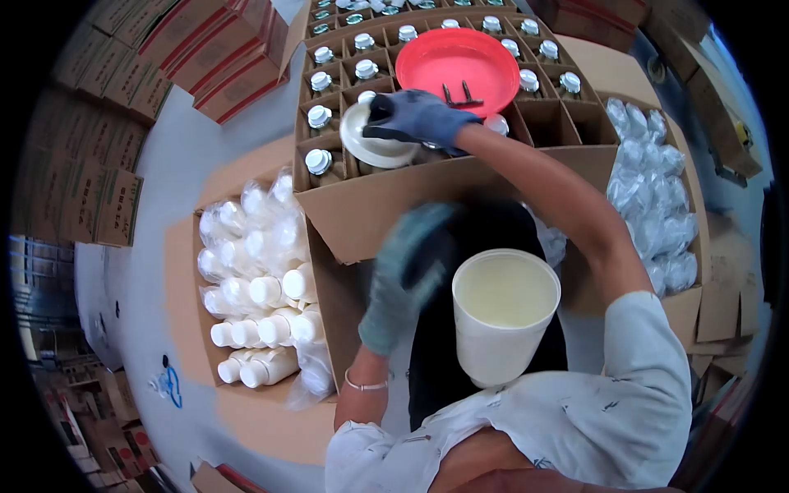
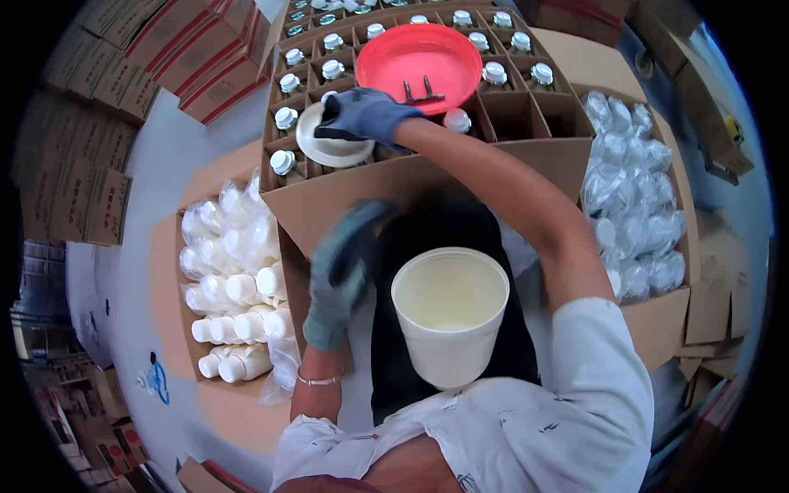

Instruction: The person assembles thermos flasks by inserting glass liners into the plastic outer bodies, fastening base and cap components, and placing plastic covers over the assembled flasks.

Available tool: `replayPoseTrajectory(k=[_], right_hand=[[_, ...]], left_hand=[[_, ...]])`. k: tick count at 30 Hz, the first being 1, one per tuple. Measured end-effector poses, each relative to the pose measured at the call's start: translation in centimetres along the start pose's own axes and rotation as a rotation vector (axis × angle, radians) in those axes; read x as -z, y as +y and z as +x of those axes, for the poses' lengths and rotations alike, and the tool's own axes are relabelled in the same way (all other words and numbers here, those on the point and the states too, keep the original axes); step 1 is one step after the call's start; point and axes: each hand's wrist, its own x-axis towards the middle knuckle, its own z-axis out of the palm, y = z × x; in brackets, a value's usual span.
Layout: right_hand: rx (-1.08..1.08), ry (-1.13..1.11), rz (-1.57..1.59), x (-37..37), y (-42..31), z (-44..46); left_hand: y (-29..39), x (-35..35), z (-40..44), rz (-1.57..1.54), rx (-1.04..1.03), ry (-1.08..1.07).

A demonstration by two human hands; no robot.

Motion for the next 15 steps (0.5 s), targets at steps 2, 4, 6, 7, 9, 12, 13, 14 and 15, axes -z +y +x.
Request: replayPoseTrajectory(k=[2, 4, 6, 7, 9, 12, 13, 14, 15], right_hand=[[-0.006, 0.207, -0.132, -2.7, -0.2, 2.3], [0.093, 0.199, -0.047, -2.9, 0.2, 1.5], [0.215, 0.212, 0.177, -1.1, 0.9, -3.0], [0.212, 0.203, 0.272, 0.6, 0.5, -6.1], [0.092, 0.241, 0.488, 2.8, -0.4, -14.7], [0.051, 0.297, 1.024, 1.9, 1.5, -25.0], [0.017, 0.191, 1.235, 1.6, 1.3, -27.2], [-0.007, 0.163, 1.335, 1.0, 0.9, -28.8], [-0.024, 0.201, 1.371, 0.1, -0.2, -30.0]], left_hand=[[3.3, -1.3, 0.5, -0.037, -0.139, -0.366], [3.6, -1.9, -0.6, 0.152, -0.147, -0.690], [3.0, -1.7, -1.8, 0.191, -0.192, -0.694], [1.7, -0.2, -2.8, 0.131, -0.229, -0.555], [1.6, 2.5, -5.5, -0.079, 0.080, -0.177], [1.2, 5.0, -6.4, 0.220, 0.143, 0.311], [1.8, 4.9, -5.4, 0.130, 0.135, 0.452], [4.1, 3.7, -3.5, -0.584, 0.452, 0.606], [3.3, 2.9, -3.6, -0.404, 0.417, 0.614]])
